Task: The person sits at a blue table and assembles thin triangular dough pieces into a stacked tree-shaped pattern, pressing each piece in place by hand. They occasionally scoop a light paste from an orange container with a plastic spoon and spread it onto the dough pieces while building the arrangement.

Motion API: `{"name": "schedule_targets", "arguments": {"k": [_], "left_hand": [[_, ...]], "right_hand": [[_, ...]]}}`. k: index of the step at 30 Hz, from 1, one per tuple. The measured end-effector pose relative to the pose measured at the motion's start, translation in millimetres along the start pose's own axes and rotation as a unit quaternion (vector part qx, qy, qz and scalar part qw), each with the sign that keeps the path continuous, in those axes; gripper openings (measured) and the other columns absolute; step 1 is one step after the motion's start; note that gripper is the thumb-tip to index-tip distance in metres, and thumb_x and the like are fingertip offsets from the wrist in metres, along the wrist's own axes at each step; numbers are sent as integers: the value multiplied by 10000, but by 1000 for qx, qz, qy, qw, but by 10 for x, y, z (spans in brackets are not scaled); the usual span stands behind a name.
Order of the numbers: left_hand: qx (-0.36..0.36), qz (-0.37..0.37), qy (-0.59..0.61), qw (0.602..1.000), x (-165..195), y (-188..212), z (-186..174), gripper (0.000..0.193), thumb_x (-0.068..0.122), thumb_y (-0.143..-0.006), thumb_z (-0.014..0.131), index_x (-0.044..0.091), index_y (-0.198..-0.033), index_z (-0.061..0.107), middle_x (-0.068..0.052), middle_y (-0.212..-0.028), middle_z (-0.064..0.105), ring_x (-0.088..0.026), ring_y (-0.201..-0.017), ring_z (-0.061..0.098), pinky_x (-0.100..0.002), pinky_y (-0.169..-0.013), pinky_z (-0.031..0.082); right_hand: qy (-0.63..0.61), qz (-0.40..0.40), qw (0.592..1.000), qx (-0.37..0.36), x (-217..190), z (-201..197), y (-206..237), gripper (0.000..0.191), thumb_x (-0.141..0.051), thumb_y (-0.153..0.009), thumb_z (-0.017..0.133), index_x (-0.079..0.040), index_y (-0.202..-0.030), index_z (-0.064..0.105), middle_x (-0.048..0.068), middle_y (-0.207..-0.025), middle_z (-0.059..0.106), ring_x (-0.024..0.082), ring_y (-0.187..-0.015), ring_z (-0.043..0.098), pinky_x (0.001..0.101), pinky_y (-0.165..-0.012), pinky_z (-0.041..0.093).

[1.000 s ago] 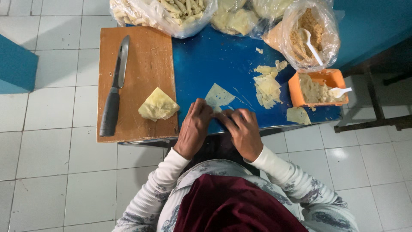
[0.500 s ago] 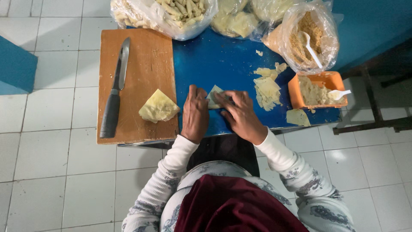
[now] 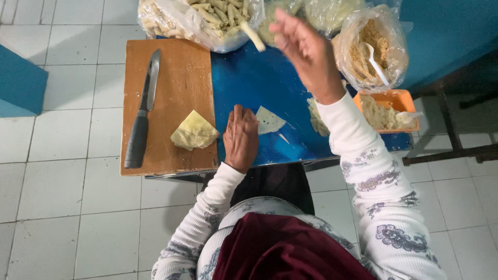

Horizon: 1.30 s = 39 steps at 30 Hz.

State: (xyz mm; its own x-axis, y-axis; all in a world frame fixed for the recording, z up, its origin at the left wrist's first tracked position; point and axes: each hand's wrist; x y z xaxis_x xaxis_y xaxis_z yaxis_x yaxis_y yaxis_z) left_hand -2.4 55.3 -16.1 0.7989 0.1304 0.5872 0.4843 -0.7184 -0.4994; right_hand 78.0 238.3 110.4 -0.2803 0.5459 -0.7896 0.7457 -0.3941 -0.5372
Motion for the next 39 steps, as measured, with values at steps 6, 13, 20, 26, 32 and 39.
{"name": "schedule_targets", "arguments": {"k": [6, 13, 20, 26, 32, 39], "left_hand": [[23, 35, 22, 999, -19, -49, 51, 62, -5, -926, 581, 4, -914, 521, -175, -876, 565, -383, -819, 580, -499, -724, 491], [-47, -18, 255, 965, 264, -186, 62, 106, -21, -934, 629, 4, -964, 531, -162, -748, 622, -293, -613, 613, -379, -570, 465], [-108, -53, 341, 932, 424, -146, 20, 252, -34, -880, 673, -2, -1113, 580, -159, -938, 727, -225, -639, 692, -334, -552, 494], [-79, -10, 201, 976, 207, 65, -25, 289, -57, -888, 635, 16, -1152, 541, -199, -1070, 732, -375, -884, 736, -427, -711, 572], [-57, 25, 149, 987, 147, 192, -105, 329, -78, -874, 608, 23, -1182, 549, -181, -1092, 728, -382, -980, 699, -456, -821, 556], [-16, 103, 134, 985, 119, 224, -180, 407, -103, -880, 575, -54, -1275, 490, -215, -1205, 683, -405, -1006, 657, -475, -861, 535]], "right_hand": [[161, -36, 982, 89, -322, -328, 285, 204, -80, -1164, 611, -10, -1341, 682, 93, -1250, 706, 123, -1076, 697, 264, -916, 581], [549, 58, 822, 139, -268, -1322, 994, 46, -18, -1132, 714, -42, -1123, 752, 126, -1050, 733, 245, -894, 689, 371, -845, 526], [693, 96, 706, 111, 351, -1365, 1288, 146, -156, -869, 841, -88, -917, 720, 133, -1017, 660, 343, -995, 628, 451, -814, 510], [698, 92, 697, 133, 466, -1353, 1284, 137, -103, -877, 802, -76, -945, 686, 131, -1022, 669, 334, -1015, 630, 436, -823, 506], [721, 69, 677, 131, 178, -1371, 1454, 101, -65, -937, 752, -85, -970, 658, 112, -963, 687, 297, -962, 636, 451, -927, 475], [658, 50, 739, 133, 185, -1328, 1563, 92, -51, -1002, 738, -80, -946, 672, 102, -959, 706, 323, -932, 644, 452, -885, 485]]}}
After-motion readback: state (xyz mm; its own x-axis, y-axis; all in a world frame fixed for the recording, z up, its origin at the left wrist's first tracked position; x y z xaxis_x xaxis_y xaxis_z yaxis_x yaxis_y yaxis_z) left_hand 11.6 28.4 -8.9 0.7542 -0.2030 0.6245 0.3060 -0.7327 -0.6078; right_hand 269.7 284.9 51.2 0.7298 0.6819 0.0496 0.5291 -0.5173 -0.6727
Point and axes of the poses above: each hand's wrist, its own y-axis away from the middle knuckle, its own z-axis out of the palm, x = y × z
